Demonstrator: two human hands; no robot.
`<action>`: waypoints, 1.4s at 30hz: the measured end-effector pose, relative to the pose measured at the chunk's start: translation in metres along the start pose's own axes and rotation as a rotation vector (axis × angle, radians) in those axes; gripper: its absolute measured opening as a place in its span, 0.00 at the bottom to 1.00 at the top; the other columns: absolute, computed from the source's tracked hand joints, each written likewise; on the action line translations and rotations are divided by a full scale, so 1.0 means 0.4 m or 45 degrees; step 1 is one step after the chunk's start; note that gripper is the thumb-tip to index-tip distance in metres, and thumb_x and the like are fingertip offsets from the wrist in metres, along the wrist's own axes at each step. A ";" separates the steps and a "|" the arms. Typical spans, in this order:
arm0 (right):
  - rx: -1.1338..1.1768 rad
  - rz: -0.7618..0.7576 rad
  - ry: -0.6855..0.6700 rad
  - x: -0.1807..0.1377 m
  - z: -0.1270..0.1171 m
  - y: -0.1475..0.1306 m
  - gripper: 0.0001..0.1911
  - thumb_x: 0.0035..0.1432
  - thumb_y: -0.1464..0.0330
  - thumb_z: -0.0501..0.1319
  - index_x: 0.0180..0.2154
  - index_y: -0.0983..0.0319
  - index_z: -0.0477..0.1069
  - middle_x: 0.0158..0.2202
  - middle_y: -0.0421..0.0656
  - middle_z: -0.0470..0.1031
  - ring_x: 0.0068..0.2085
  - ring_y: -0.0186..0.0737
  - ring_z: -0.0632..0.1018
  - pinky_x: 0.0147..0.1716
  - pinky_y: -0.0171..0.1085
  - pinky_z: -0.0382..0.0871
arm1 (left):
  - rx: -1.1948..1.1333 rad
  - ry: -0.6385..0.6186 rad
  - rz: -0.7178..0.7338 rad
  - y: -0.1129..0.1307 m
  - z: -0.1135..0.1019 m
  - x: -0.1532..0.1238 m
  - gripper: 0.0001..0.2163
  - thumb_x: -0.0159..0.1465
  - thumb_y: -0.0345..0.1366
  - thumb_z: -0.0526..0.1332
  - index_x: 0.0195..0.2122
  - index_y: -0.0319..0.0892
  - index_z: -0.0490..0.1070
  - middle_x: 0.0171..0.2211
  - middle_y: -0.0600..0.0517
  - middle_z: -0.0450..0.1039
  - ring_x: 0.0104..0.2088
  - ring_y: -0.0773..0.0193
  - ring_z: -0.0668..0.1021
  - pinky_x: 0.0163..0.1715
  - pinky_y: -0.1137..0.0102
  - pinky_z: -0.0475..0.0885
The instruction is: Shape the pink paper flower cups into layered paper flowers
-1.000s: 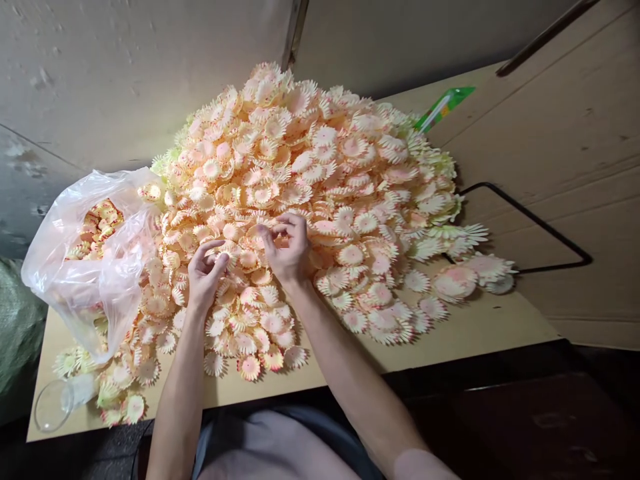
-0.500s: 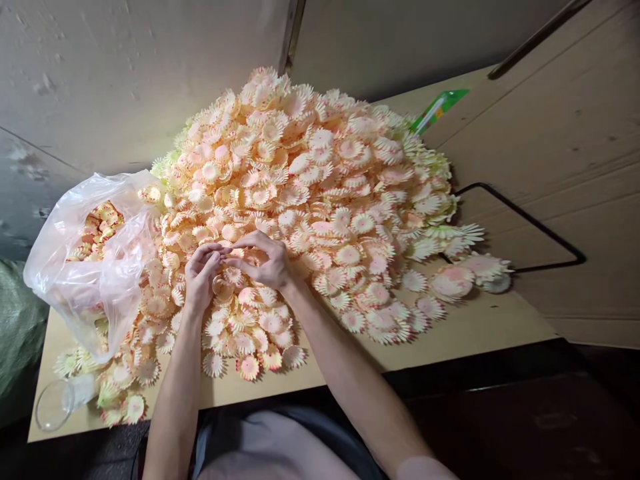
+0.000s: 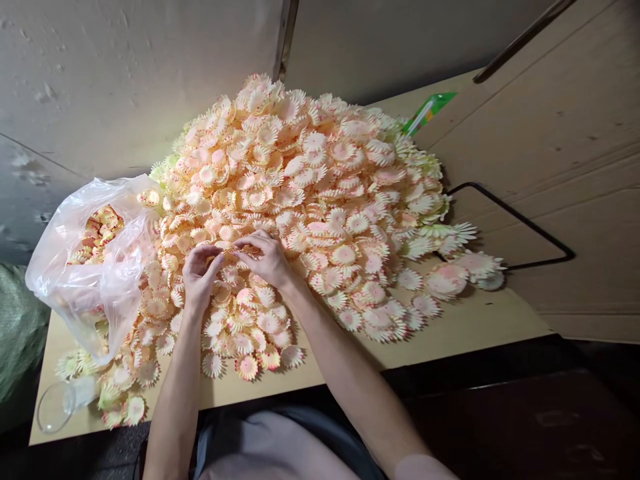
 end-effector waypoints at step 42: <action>1.035 0.583 -0.229 -0.012 0.026 0.014 0.15 0.42 0.69 0.76 0.35 0.62 0.80 0.34 0.43 0.82 0.36 0.37 0.81 0.41 0.38 0.77 | 0.100 -0.067 -0.005 -0.001 0.004 -0.008 0.10 0.51 0.37 0.74 0.34 0.41 0.80 0.42 0.45 0.82 0.45 0.56 0.83 0.46 0.64 0.79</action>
Point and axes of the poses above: each hand's wrist, its own x-axis towards the middle knuckle, its own z-axis out of the palm, y = z × x, the point moved 6 cm from there along x, towards the middle knuckle
